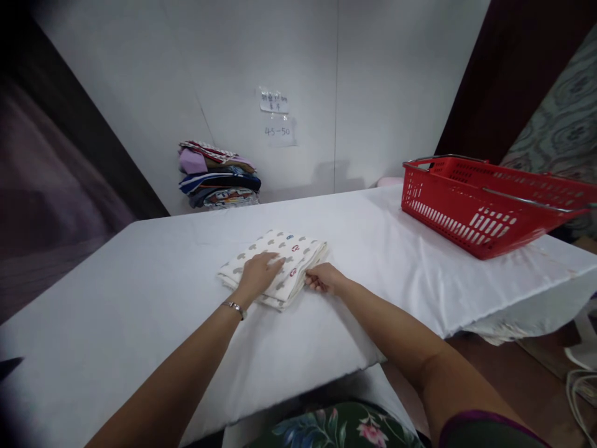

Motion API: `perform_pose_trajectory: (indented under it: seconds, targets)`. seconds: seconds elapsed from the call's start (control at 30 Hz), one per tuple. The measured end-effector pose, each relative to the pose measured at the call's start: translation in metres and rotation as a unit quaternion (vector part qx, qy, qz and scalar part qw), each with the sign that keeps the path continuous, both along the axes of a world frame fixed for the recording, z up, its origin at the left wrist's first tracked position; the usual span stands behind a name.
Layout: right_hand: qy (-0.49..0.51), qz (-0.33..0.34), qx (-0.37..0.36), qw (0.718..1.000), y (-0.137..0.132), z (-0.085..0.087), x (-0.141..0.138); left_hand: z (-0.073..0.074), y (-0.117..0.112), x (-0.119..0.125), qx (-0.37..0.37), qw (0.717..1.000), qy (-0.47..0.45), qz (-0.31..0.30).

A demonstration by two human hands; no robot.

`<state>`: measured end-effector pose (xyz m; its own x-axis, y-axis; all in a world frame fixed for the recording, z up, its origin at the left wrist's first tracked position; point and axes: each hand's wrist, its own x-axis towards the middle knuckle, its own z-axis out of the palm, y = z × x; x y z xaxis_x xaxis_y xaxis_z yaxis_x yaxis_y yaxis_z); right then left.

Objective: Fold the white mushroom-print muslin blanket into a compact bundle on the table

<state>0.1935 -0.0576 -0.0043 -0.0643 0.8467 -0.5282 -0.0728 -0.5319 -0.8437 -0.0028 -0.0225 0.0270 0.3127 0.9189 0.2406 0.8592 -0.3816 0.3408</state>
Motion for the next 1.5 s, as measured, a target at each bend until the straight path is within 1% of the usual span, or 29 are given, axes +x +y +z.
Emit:
perform_pose_trajectory:
  seconds: [0.1, 0.17, 0.3, 0.37, 0.5, 0.63, 0.8, 1.0, 1.13, 1.37, 1.5]
  targets:
    - [-0.002, -0.003, -0.005, 1.000, -0.005, 0.002, 0.001, 0.005, -0.016, 0.018, -0.004, 0.999, 0.008, -0.037]
    - [-0.002, 0.001, -0.008, 1.000, -0.006, 0.002, 0.000, 0.004, -0.021, 0.026, -0.026, 0.999, 0.021, -0.038]
    - [0.002, -0.005, -0.008, 1.000, -0.004, 0.000, 0.000, -0.003, -0.017, 0.027, -0.093, 0.996, 0.004, -0.010]
    - [0.014, -0.008, -0.009, 1.000, -0.003, -0.001, 0.001, -0.005, -0.014, 0.025, -0.103, 0.995, -0.011, -0.010]
    - [0.042, -0.017, -0.006, 0.999, -0.004, 0.001, 0.003, -0.007, -0.012, 0.022, -0.096, 0.995, -0.015, -0.018]
    - [0.061, -0.028, 0.003, 0.998, -0.003, 0.001, 0.000, -0.007, -0.012, 0.023, -0.092, 0.996, -0.007, -0.014]
    - [0.077, -0.034, -0.004, 0.996, 0.000, 0.001, -0.003, -0.010, -0.010, 0.023, -0.089, 0.996, -0.008, -0.013]
    - [0.073, -0.018, -0.008, 0.997, 0.002, 0.004, -0.004, -0.014, -0.009, 0.022, -0.086, 0.996, -0.011, -0.016]
    - [0.070, -0.019, -0.011, 0.997, 0.004, 0.006, -0.004, -0.015, -0.010, 0.023, -0.083, 0.996, -0.012, -0.016]
    - [0.060, -0.022, -0.020, 0.998, 0.007, 0.001, -0.004, -0.015, -0.010, 0.022, -0.081, 0.996, -0.015, -0.017]
    - [0.070, -0.019, -0.017, 0.997, 0.007, -0.001, -0.002, -0.011, -0.013, 0.024, -0.097, 0.995, -0.021, -0.013]
